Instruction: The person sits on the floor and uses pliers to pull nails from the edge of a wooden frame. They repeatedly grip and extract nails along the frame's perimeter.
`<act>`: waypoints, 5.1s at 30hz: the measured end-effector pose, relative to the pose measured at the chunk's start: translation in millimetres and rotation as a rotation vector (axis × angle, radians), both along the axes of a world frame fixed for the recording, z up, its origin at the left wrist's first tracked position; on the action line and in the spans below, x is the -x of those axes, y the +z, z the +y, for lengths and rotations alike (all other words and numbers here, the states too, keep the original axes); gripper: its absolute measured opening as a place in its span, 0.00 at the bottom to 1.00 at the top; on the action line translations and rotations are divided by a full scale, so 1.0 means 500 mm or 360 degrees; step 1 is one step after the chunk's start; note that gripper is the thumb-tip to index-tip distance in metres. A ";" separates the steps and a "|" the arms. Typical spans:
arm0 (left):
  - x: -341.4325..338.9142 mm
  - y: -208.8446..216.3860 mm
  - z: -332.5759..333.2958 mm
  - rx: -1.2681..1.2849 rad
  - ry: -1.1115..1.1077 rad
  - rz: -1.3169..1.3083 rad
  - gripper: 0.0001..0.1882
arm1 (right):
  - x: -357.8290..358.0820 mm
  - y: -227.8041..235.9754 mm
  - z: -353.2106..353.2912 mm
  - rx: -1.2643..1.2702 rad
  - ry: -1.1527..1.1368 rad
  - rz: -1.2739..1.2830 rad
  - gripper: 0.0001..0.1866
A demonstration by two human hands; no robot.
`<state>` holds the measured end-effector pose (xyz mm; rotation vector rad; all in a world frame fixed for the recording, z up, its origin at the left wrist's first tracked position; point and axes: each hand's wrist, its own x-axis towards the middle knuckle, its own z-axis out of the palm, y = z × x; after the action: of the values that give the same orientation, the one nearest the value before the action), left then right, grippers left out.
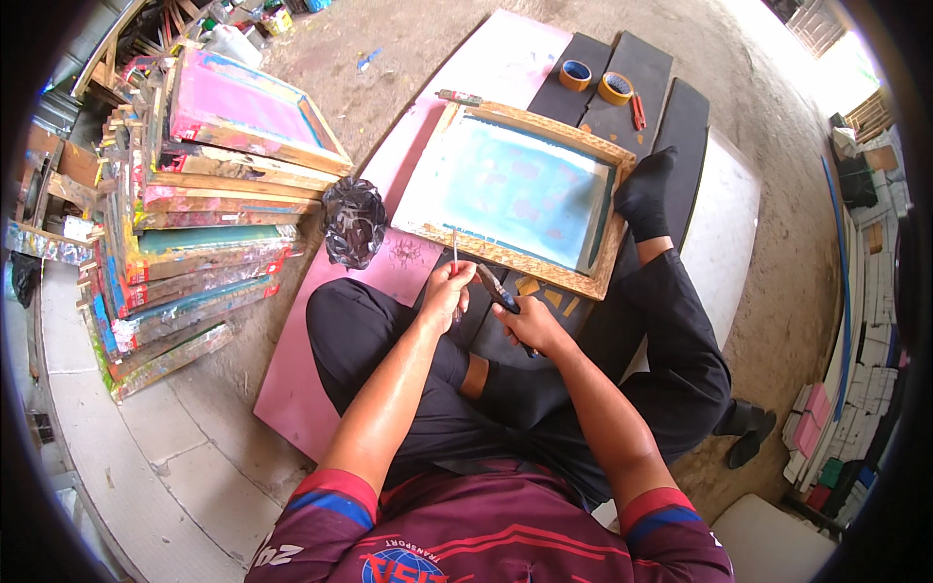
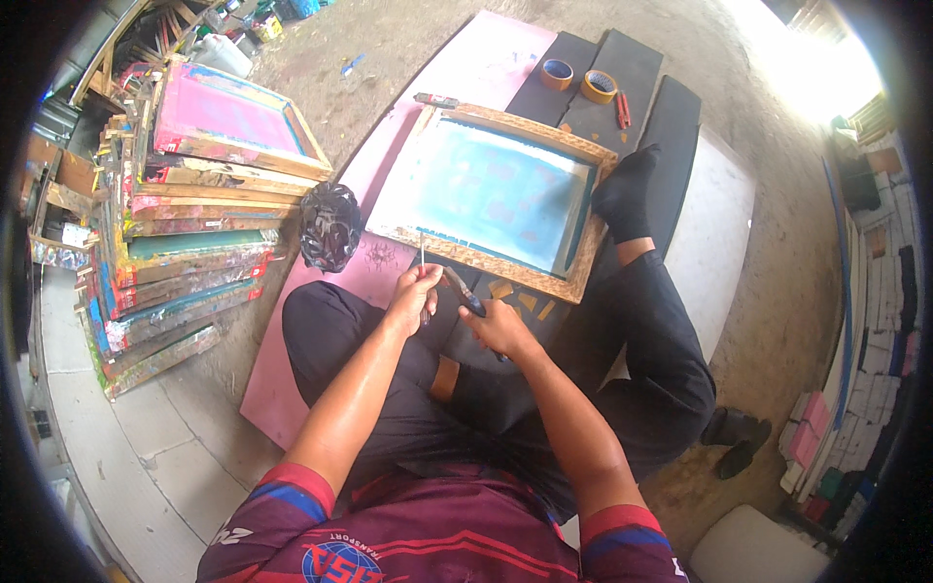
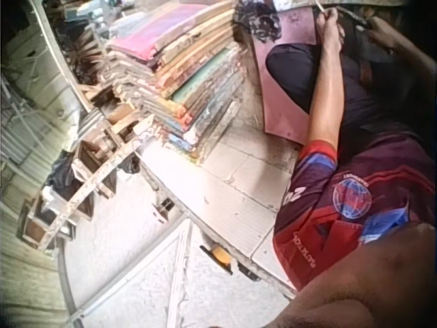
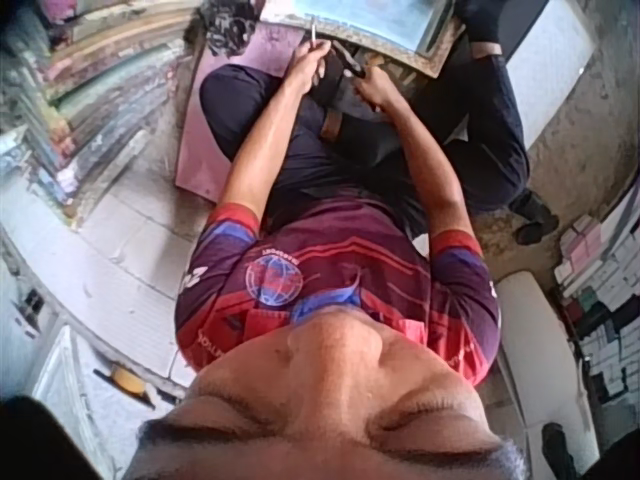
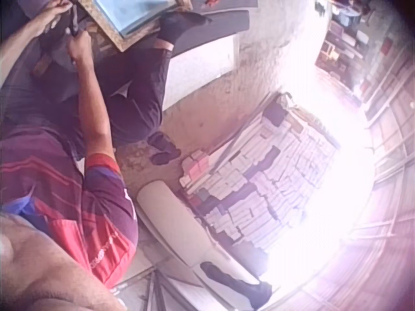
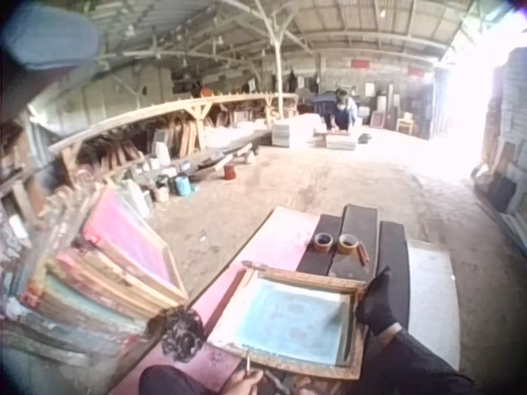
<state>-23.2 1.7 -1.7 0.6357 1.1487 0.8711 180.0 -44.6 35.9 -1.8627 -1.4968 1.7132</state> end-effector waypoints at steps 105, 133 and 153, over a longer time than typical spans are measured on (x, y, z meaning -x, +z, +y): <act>-0.050 -0.019 0.005 0.0141 -0.0403 0.0144 0.16 | -0.110 -0.016 -0.036 -0.0706 0.0209 -0.0914 0.23; 0.133 -0.089 0.143 0.0643 0.1522 0.0002 0.21 | -0.105 0.048 0.001 -0.0168 0.0249 -0.0975 0.26; -0.063 -0.070 0.013 0.0170 0.0663 0.0331 0.17 | -0.085 -0.025 -0.005 -0.0205 0.0069 -0.1158 0.24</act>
<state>8.3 8.3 -36.5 0.4098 1.5387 1.1039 222.4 -47.3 23.3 -2.5363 -1.8211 0.9360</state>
